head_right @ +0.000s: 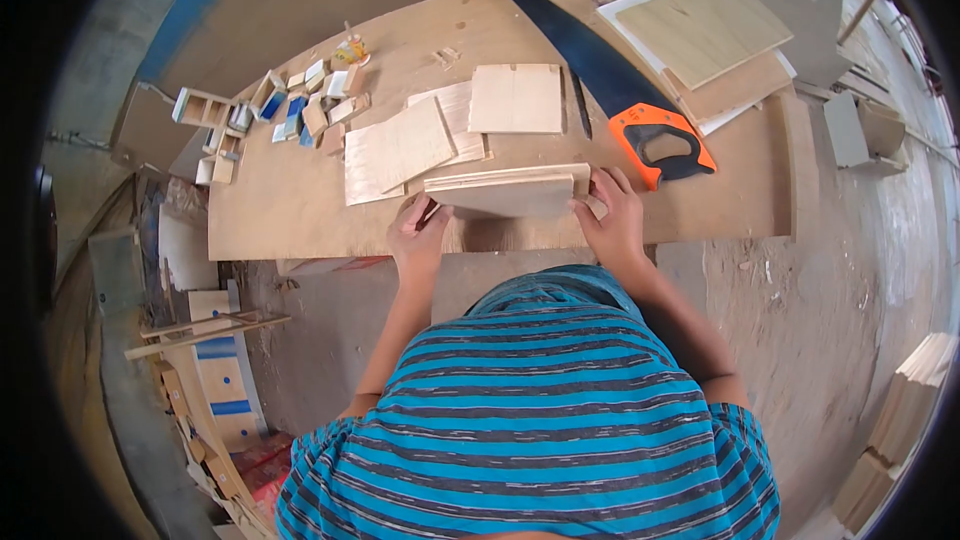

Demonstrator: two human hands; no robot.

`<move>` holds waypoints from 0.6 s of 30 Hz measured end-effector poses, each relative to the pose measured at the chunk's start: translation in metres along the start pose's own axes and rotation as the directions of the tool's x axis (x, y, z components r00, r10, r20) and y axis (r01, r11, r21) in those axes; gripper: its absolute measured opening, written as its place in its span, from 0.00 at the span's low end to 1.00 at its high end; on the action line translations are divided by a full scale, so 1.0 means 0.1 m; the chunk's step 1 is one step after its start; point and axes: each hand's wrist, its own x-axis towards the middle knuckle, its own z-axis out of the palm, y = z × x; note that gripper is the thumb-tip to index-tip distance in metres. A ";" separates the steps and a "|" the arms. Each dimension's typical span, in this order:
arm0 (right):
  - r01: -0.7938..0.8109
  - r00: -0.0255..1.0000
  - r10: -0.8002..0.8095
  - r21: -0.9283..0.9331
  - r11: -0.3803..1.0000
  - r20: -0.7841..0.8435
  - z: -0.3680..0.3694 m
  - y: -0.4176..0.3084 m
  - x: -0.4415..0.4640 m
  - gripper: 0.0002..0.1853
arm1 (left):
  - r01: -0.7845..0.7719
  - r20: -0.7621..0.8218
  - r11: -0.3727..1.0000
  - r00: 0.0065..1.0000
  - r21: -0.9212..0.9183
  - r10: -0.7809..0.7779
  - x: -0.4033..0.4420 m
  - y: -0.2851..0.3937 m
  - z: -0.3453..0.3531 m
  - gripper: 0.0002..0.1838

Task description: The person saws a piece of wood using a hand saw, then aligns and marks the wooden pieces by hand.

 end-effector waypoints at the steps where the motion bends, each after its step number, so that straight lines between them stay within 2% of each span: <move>1: 0.046 0.999 -0.046 -0.056 0.997 -0.008 0.02 0.03 -0.01 0.23 | 0.009 -0.014 0.999 1.000 -0.032 -0.009 0.01 -0.01 0.02 0.17; 2: 0.091 0.996 -0.093 -0.111 0.990 -0.015 0.04 0.06 -0.02 0.22 | 0.016 -0.026 0.998 1.000 -0.063 -0.018 0.03 -0.03 0.05 0.16; 3: 0.069 0.997 -0.071 -0.128 0.989 -0.009 0.07 0.09 -0.04 0.21 | 0.023 -0.035 0.995 0.999 -0.095 -0.026 0.04 -0.05 0.07 0.15; 5: 0.025 1.000 -0.025 -0.162 0.986 -0.001 0.11 0.15 -0.08 0.19 | 0.023 -0.052 0.995 0.998 -0.099 -0.028 0.07 -0.04 0.10 0.15; 8: 0.056 0.998 -0.053 -0.173 0.983 0.017 0.13 0.21 -0.14 0.19 | -0.010 -0.063 0.998 0.998 -0.066 0.006 0.07 -0.15 0.10 0.17; 11: 0.059 0.998 -0.055 -0.144 0.988 0.030 0.11 0.16 -0.15 0.19 | -0.028 -0.073 0.999 0.997 -0.040 0.025 0.08 -0.19 0.10 0.18; 15: 0.089 0.995 -0.089 -0.009 0.996 0.047 0.07 0.20 -0.10 0.19 | 0.003 -0.069 0.998 0.998 -0.057 -0.007 0.06 -0.18 0.09 0.17; 18: 0.071 0.995 -0.073 0.022 0.997 0.074 0.00 0.15 -0.06 0.18 | -0.005 -0.079 0.996 0.997 -0.094 -0.003 0.05 -0.17 0.09 0.13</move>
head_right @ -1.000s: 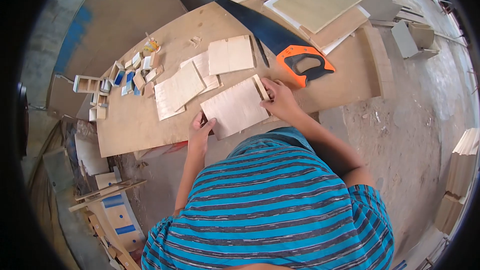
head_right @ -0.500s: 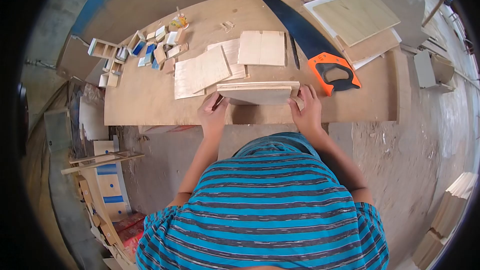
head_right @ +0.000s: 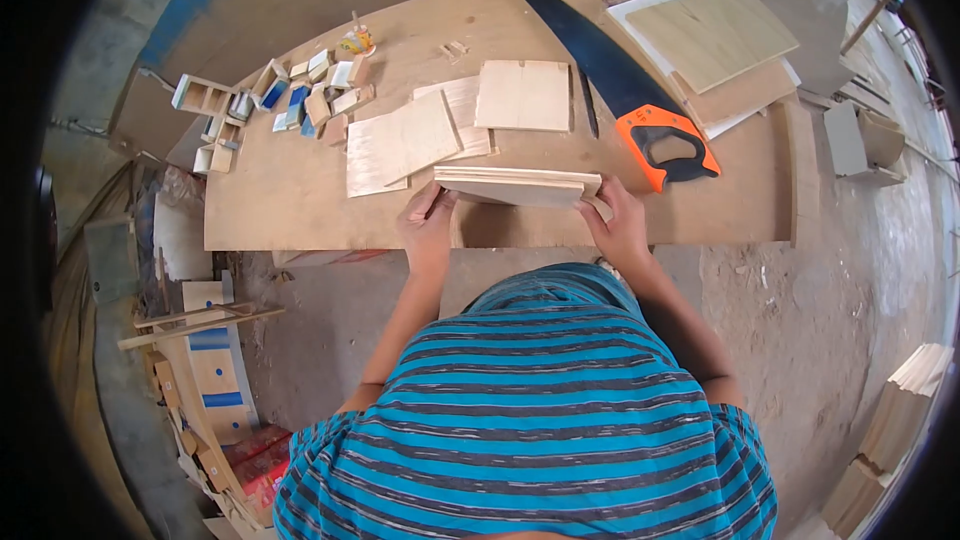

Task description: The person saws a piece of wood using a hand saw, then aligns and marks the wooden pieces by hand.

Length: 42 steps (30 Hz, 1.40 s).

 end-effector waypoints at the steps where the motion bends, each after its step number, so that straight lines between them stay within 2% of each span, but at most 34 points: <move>1: -0.009 1.000 0.009 -0.010 1.000 0.014 -0.02 -0.01 0.02 0.18 | 0.007 -0.003 1.000 1.000 0.002 -0.007 0.00 0.01 0.01 0.13; 6: -0.039 0.999 0.039 -0.032 0.999 0.030 -0.06 0.02 0.04 0.16 | 0.021 -0.013 0.998 1.000 0.052 -0.020 0.00 -0.01 0.01 0.16; 11: -0.057 0.997 0.058 -0.027 0.998 0.041 -0.07 0.00 0.07 0.15 | -0.001 -0.026 0.998 1.000 0.062 0.002 0.02 0.03 0.04 0.15; 15: 0.001 0.999 0.003 -0.083 0.997 0.044 -0.07 0.06 0.08 0.15 | 0.000 -0.017 0.999 1.000 0.039 0.001 0.03 0.04 0.03 0.14; 20: 0.096 0.995 -0.087 -0.192 0.977 0.055 -0.09 0.02 0.01 0.14 | 0.076 0.003 0.996 0.997 0.045 -0.076 -0.07 0.00 -0.05 0.13; 21: 0.091 0.992 -0.074 -0.178 0.980 0.100 -0.10 -0.01 -0.01 0.16 | 0.098 0.006 0.994 0.995 0.040 -0.099 -0.11 0.02 -0.06 0.13; 23: 0.081 0.980 -0.050 -0.155 0.985 0.192 -0.14 -0.08 -0.02 0.19 | -0.008 0.033 1.000 0.999 0.001 0.008 -0.14 -0.03 -0.07 0.12; 26: 0.241 0.943 -0.185 -0.183 0.953 0.276 -0.28 -0.47 0.11 0.27 | -0.077 0.052 0.996 0.995 -0.055 0.080 -0.18 -0.07 -0.07 0.10; 29: 0.318 0.902 -0.232 -0.195 0.928 0.364 -0.34 -0.97 0.33 0.34 | -0.125 0.066 0.983 0.989 -0.132 0.135 -0.20 -0.19 -0.09 0.09; 32: 0.471 0.815 -0.228 -0.380 0.796 0.532 -0.13 -1.10 0.42 0.32 | -0.151 0.060 0.979 0.985 -0.141 0.160 -0.18 -0.21 -0.08 0.10; 35: 0.393 0.759 0.180 -0.661 0.639 0.625 0.09 -1.04 0.48 0.31 | -0.075 0.045 0.993 0.996 -0.092 0.080 -0.14 -0.18 -0.05 0.12; 36: 0.421 0.766 0.140 -0.653 0.629 0.628 0.10 -0.99 0.51 0.30 | -0.036 0.031 0.996 0.999 -0.077 0.038 -0.11 -0.16 -0.03 0.13; 39: 0.480 0.770 0.048 -0.628 0.612 0.636 0.09 -0.92 0.58 0.29 | -0.057 -0.015 0.998 0.998 -0.011 0.057 -0.07 -0.15 -0.01 0.13; 42: 0.501 0.771 -0.002 -0.605 0.618 0.637 0.10 -0.99 0.55 0.30 | -0.082 -0.039 0.994 0.996 -0.071 0.080 -0.07 -0.21 0.01 0.12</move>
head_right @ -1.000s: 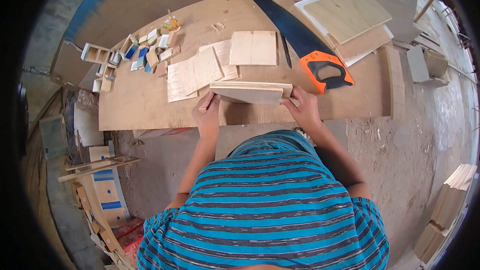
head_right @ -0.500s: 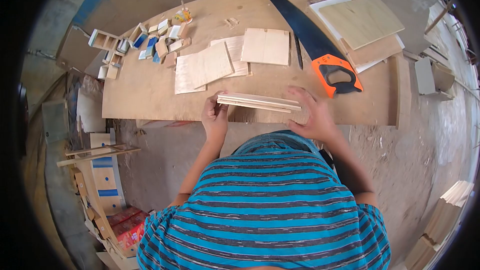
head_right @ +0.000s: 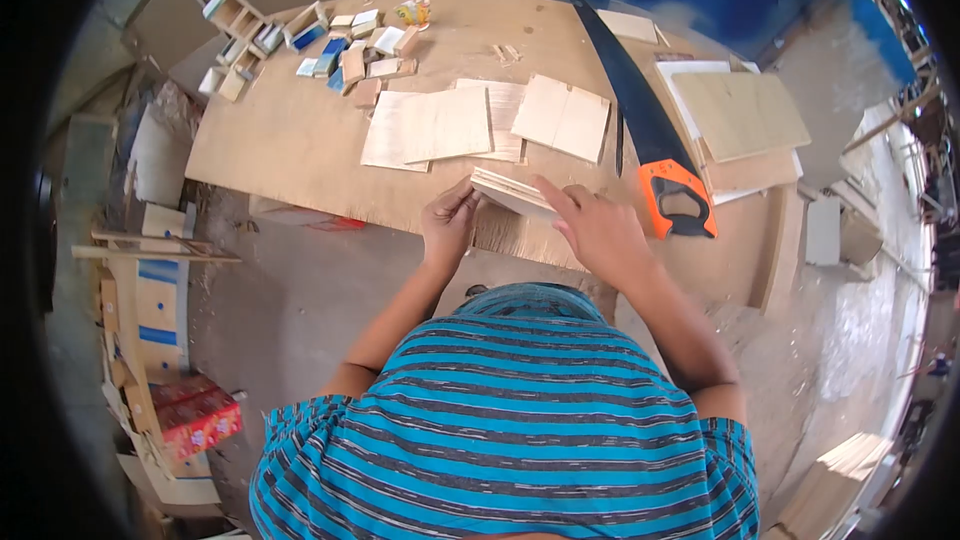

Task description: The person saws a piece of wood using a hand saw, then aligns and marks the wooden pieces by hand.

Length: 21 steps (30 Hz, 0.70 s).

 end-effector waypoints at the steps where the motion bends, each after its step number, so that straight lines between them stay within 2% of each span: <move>1: 0.030 0.999 -0.030 -0.009 1.000 -0.012 -0.01 -0.02 -0.01 0.30 | -0.003 -0.011 1.000 1.000 0.012 0.003 -0.01 -0.02 0.00 0.12; 3: 0.073 0.996 -0.074 -0.042 0.996 -0.042 0.01 -0.04 -0.02 0.31 | -0.005 -0.032 0.999 0.999 0.037 0.006 -0.04 -0.07 -0.01 0.12; 5: 0.094 0.991 -0.102 -0.088 0.992 -0.083 0.04 -0.05 -0.02 0.33 | 0.062 -0.024 0.998 0.998 -0.019 -0.062 -0.07 -0.10 0.00 0.12; 8: 0.082 0.993 -0.086 -0.047 0.996 -0.082 0.07 -0.06 -0.02 0.33 | 0.159 0.026 0.975 0.987 -0.153 -0.157 -0.06 -0.12 0.00 0.13; 11: 0.049 0.998 -0.048 0.021 0.999 -0.033 0.02 0.03 0.05 0.34 | 0.211 0.055 0.951 0.978 -0.226 -0.203 -0.01 -0.20 0.03 0.14; 14: 0.015 1.000 -0.009 0.236 0.972 -0.025 0.02 0.23 0.16 0.35 | 0.205 0.103 0.929 0.978 -0.306 -0.182 0.07 -0.25 0.08 0.14; 15: -0.108 0.989 0.077 0.259 0.960 0.128 -0.08 0.23 0.22 0.35 | 0.196 0.121 0.920 0.979 -0.340 -0.164 0.11 -0.25 0.09 0.14; 17: -0.093 0.996 0.082 0.424 0.901 0.044 0.06 0.45 0.25 0.34 | 0.064 0.118 0.998 0.991 -0.016 -0.061 0.21 -0.08 0.03 0.16; 18: -0.071 0.997 0.083 0.501 0.862 -0.002 0.08 0.48 0.26 0.34 | -0.015 0.124 0.989 0.992 0.149 -0.004 0.28 -0.02 -0.02 0.17; 19: -0.187 0.975 0.220 0.701 0.688 0.045 0.11 0.48 0.26 0.32 | -0.103 0.100 0.975 0.991 0.198 0.085 0.32 -0.06 -0.05 0.26; 21: -0.193 0.933 0.345 0.951 0.243 0.101 0.13 0.42 0.23 0.30 | 0.104 0.086 0.972 0.992 -0.211 -0.087 0.33 0.03 0.02 0.31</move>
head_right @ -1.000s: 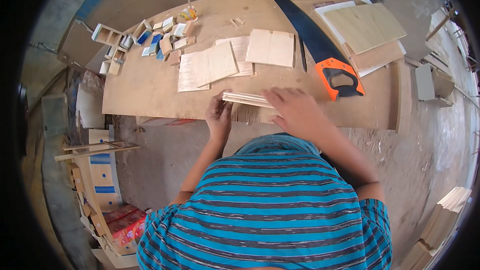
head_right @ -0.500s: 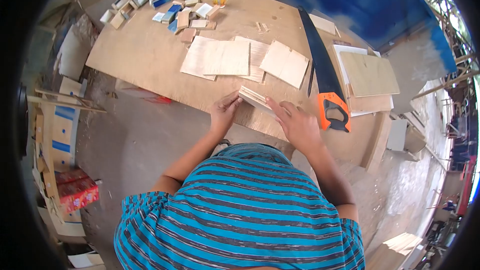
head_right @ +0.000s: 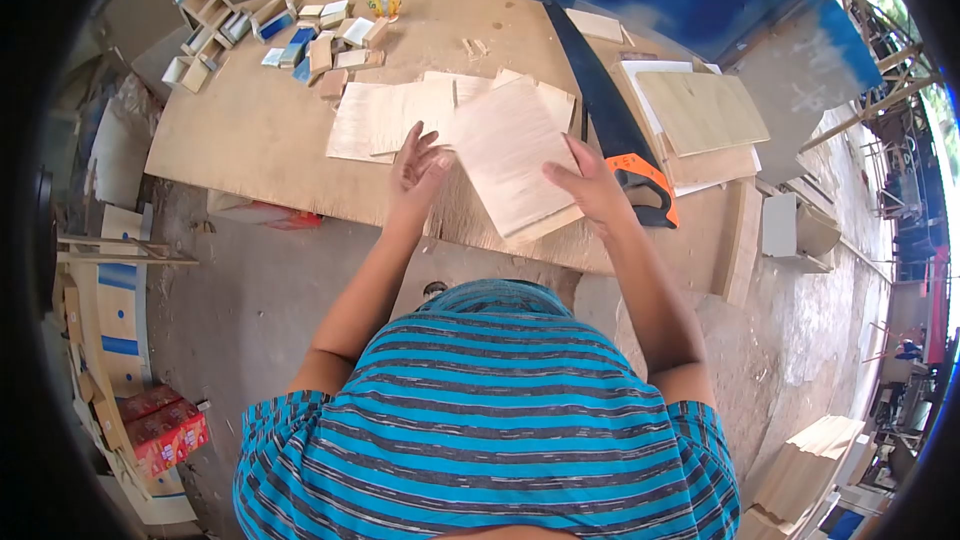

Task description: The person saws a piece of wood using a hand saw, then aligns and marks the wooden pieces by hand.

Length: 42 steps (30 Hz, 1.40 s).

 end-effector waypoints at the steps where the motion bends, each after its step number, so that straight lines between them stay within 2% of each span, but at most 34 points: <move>1: -0.056 0.997 0.065 0.249 0.967 -0.028 0.03 0.01 -0.03 0.30 | 0.086 0.000 0.973 0.996 -0.213 -0.088 -0.02 0.06 0.02 0.34; 2: -0.131 0.982 0.169 0.356 0.925 -0.078 0.06 0.03 -0.04 0.27 | 0.346 0.167 0.873 0.937 -0.342 -0.306 -0.06 0.15 -0.01 0.39; 5: -0.115 0.985 0.166 0.555 0.824 -0.043 0.21 0.22 -0.09 0.27 | 0.570 0.510 0.627 0.806 -0.531 -0.301 -0.16 0.18 0.14 0.35; 6: -0.141 0.976 0.205 0.505 0.851 -0.073 0.30 0.24 -0.13 0.27 | 0.608 0.513 0.590 0.785 -0.531 -0.348 -0.20 0.32 0.25 0.34; 9: -0.156 0.974 0.197 0.292 0.944 -0.114 0.38 0.43 -0.20 0.28 | 0.699 0.529 0.593 0.704 -0.400 -0.473 -0.19 0.24 0.26 0.33; 10: -0.085 0.981 0.105 0.128 0.988 -0.163 0.28 0.58 -0.17 0.29 | 0.696 0.529 0.575 0.710 -0.430 -0.465 -0.20 0.21 0.24 0.32; 12: 0.049 0.973 -0.095 -0.210 0.976 -0.212 -0.01 0.89 -0.03 0.32 | 0.715 0.532 0.588 0.688 -0.378 -0.495 -0.20 0.22 0.17 0.31; 13: 0.135 0.950 -0.231 -0.392 0.910 -0.210 -0.02 0.72 -0.04 0.32 | 0.726 0.534 0.592 0.674 -0.350 -0.511 -0.21 0.23 0.15 0.31; 15: 0.258 0.868 -0.481 -0.710 0.655 -0.128 -0.04 0.07 -0.11 0.33 | 0.734 0.538 0.618 0.654 -0.283 -0.531 -0.26 0.26 0.16 0.29; 17: 0.359 0.859 -0.507 -0.780 0.513 0.062 -0.06 -0.14 -0.10 0.33 | 0.736 0.569 0.635 0.634 -0.234 -0.524 -0.34 0.31 0.20 0.28; 18: 0.410 0.848 -0.506 -0.801 0.437 0.158 -0.07 -0.18 -0.11 0.33 | 0.736 0.595 0.640 0.622 -0.222 -0.509 -0.41 0.34 0.22 0.28; 21: 0.373 0.920 -0.349 -0.659 0.653 0.175 -0.05 -0.17 -0.17 0.30 | 0.738 0.613 0.644 0.608 -0.202 -0.505 -0.53 0.47 0.26 0.28; 24: 0.364 0.922 -0.356 -0.646 0.671 0.149 -0.05 -0.14 -0.19 0.30 | 0.743 0.614 0.640 0.602 -0.197 -0.510 -0.56 0.44 0.23 0.27; 28: 0.383 0.916 -0.369 -0.628 0.678 0.159 -0.04 -0.10 -0.13 0.29 | 0.797 0.556 0.532 0.590 -0.286 -0.585 -0.53 0.44 0.21 0.26; 31: 0.367 0.924 -0.341 -0.661 0.654 0.174 -0.03 -0.06 -0.12 0.30 | 0.803 0.463 0.518 0.594 -0.294 -0.658 -0.49 0.46 0.25 0.26; 34: 0.364 0.925 -0.332 -0.679 0.638 0.183 -0.02 0.00 -0.11 0.30 | 0.793 0.501 0.531 0.604 -0.298 -0.620 -0.46 0.42 0.25 0.25; 42: 0.327 0.941 -0.290 -0.673 0.664 0.171 0.01 0.04 -0.15 0.29 | 0.802 0.507 0.555 0.580 -0.221 -0.637 -0.45 0.38 0.24 0.25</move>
